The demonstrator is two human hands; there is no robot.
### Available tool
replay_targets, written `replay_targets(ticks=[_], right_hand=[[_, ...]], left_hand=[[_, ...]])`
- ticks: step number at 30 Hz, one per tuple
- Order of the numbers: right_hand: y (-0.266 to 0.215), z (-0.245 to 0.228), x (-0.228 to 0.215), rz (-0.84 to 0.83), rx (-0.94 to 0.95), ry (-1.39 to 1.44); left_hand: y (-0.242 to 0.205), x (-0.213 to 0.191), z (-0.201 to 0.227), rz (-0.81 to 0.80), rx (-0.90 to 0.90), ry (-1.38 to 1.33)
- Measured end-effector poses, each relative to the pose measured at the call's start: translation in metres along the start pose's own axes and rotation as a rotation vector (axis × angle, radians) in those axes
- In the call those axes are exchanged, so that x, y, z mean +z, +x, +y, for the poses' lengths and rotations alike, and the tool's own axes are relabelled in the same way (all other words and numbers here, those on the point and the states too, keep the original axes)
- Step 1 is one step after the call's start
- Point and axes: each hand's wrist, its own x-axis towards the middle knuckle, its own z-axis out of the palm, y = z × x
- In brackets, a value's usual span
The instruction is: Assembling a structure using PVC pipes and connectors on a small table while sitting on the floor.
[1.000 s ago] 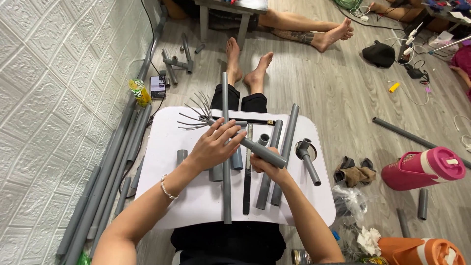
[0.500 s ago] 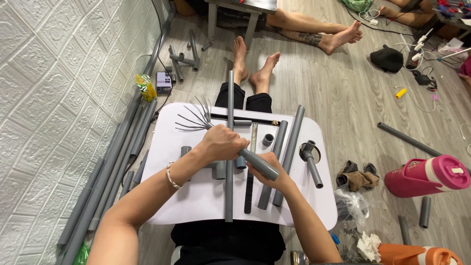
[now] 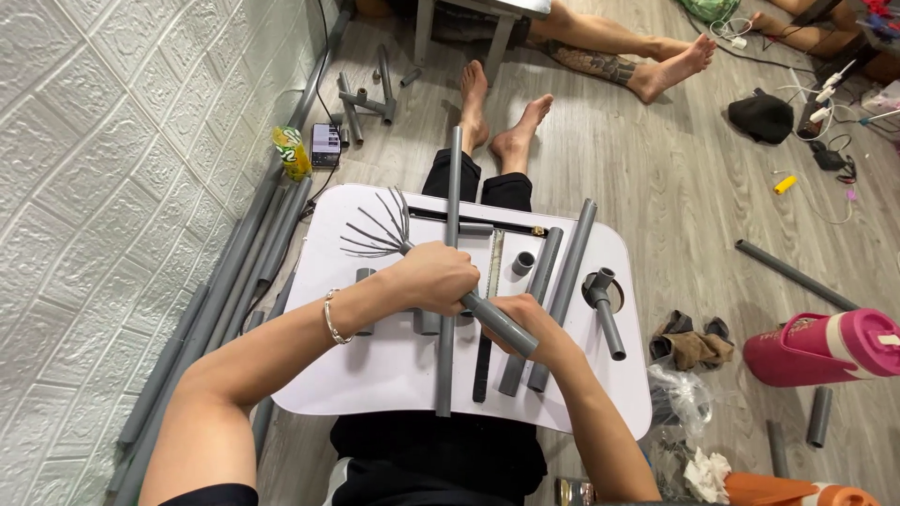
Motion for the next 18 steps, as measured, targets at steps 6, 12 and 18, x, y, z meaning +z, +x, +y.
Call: replay_targets(ticks=[6, 12, 18], right_hand=[[0.002, -0.001, 0.003, 0.046, -0.036, -0.124], [0.003, -0.004, -0.025, 0.377, 0.049, 0.136], [-0.018, 0.026, -0.05, 0.34, 0.044, 0.197]], left_hand=[[-0.001, 0.005, -0.002, -0.025, 0.023, -0.051], [0.001, 0.001, 0.013, 0.43, -0.046, -0.024], [0.018, 0.027, 0.022, 0.946, -0.008, 0.232]])
